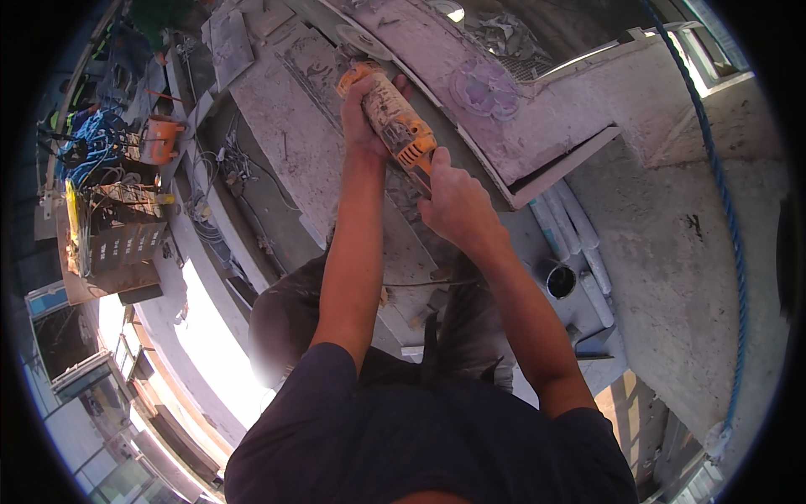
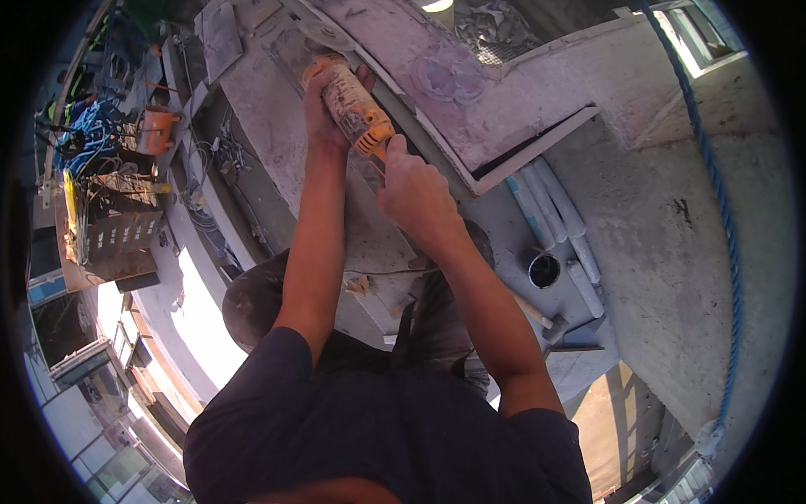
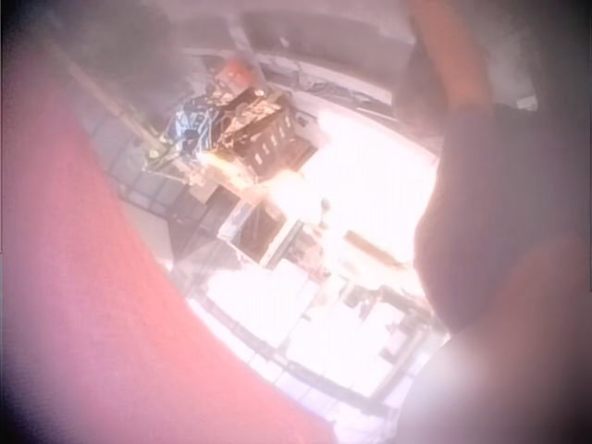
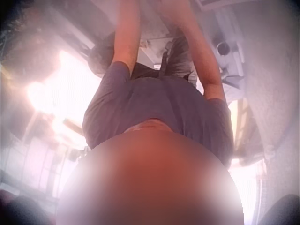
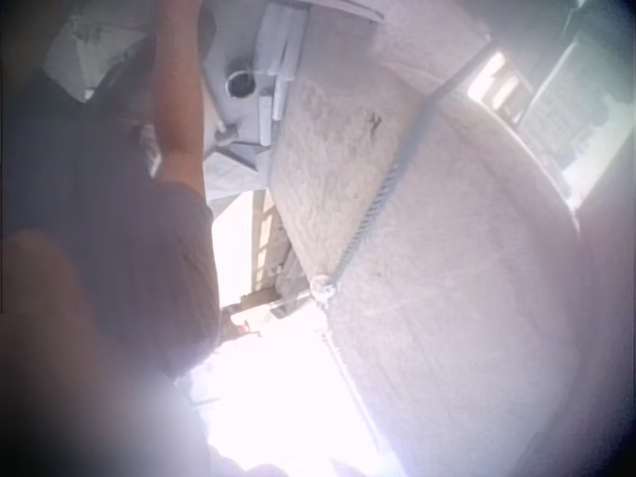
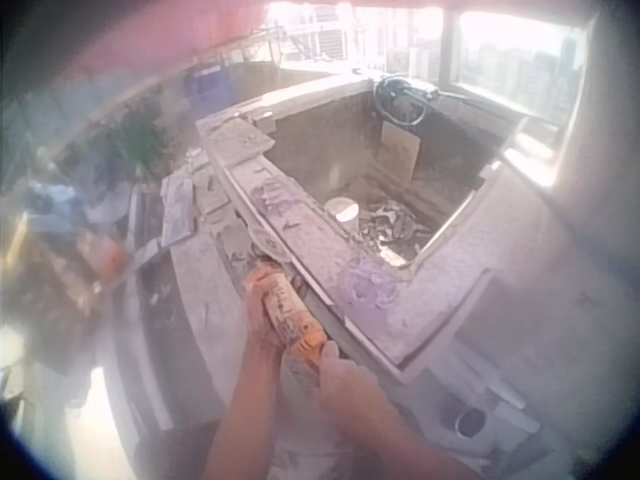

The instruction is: The person uses a power tool to cut a stone tile, then lifts and positions the tile into a recessed opening on a high-rise exterior. The person repeatedly adjusts the tile's placement and uses a small tool to align the edges within the frame.

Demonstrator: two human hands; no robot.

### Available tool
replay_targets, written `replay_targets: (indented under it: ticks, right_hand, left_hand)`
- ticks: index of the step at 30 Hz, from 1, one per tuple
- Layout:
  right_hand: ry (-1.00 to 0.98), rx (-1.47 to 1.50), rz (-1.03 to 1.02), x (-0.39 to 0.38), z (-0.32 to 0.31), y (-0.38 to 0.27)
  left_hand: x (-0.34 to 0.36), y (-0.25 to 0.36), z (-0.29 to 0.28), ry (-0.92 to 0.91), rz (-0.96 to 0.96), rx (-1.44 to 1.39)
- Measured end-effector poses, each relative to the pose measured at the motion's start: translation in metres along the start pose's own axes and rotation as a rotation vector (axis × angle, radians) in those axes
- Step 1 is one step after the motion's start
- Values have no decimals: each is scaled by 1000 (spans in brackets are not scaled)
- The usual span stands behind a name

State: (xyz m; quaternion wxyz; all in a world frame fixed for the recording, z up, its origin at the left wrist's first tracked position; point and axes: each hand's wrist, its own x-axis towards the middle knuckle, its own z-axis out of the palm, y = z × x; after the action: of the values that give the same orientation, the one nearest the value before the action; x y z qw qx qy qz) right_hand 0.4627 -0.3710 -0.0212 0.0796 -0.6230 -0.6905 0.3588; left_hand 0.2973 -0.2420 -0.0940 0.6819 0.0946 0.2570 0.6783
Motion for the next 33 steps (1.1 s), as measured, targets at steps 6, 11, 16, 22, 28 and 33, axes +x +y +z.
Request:
replay_targets:
  ticks: [6,11,16,22,28,33]
  right_hand:
    - [4,-5,0,0,-2,0]
    - [3,3,2,-3,-5,1]
    - [-1,12,3,-5,-3,4]
    - [-9,21,-9,-14,-5,7]
    - [-2,34,-5,-22,-4,13]
    - [-1,8,-10,-23,1,18]
  left_hand:
    - [1,-1,1,10,-16,-13]
    - [1,-2,-1,2,-21,-20]
    - [-1,-4,-2,-3,-1,5]
    - [-9,-7,0,-23,1,-10]
    - [-17,-14,3,32,-20,-5]
    - [-22,-19,3,38,1,7]
